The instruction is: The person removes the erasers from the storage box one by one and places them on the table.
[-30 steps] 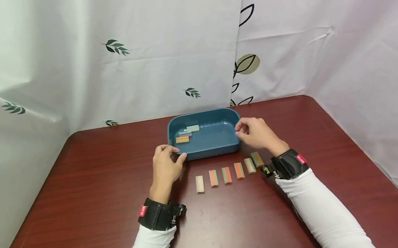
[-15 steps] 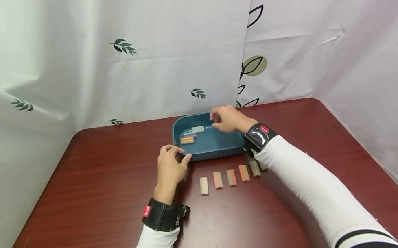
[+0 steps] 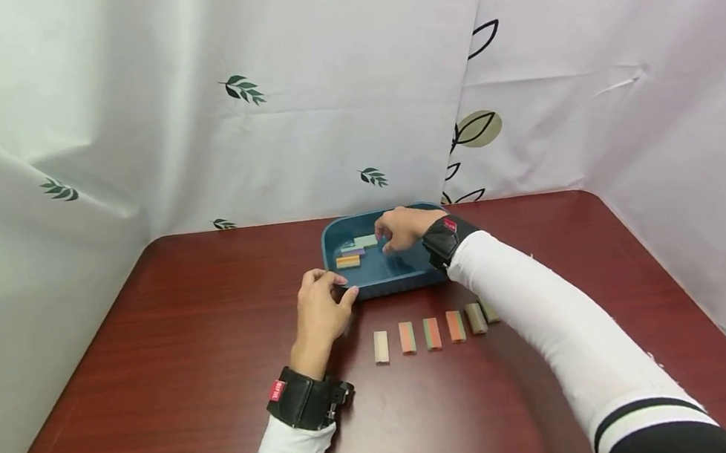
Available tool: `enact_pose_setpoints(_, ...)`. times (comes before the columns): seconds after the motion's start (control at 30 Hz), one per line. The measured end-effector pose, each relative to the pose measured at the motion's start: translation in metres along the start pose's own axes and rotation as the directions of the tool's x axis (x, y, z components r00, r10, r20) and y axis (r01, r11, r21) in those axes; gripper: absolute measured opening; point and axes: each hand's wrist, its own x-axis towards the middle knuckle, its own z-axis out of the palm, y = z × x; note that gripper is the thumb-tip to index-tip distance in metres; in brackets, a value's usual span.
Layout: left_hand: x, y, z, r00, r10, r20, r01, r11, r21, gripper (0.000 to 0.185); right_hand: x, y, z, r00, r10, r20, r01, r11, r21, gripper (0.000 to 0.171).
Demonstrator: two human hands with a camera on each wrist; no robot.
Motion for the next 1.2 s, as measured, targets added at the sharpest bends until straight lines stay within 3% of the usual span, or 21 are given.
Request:
enact_pose_setpoints(0.3,0.004,-0.002,-0.002,1.000,0.000,0.008,0.000,1.000,0.008,0.018,0.003,-0.003,-0.017,1.000,0.015,-0.010,-0.015,0.999,-0.044,0.028)
enact_pose_setpoints(0.63,-0.002,-0.003,0.002,1.000,-0.021,0.023,0.021,1.000,0.005,0.019,0.022,-0.014,-0.003,0.997,-0.073,0.005,0.073,0.976,-0.203,0.022)
enact_pose_setpoints(0.97,-0.003,-0.002,0.002,1.000,0.007,-0.003,-0.007,1.000,0.001,0.019,0.037,-0.012,0.008,0.992,-0.129,-0.014,0.122,0.961,-0.248,0.039)
enact_pose_setpoints(1.2,0.000,0.000,0.002,1.000,0.008,-0.004,-0.008,1.000,-0.001,0.019,0.037,-0.009,0.015,0.988,-0.139,-0.060,0.119,0.958,-0.260,0.040)
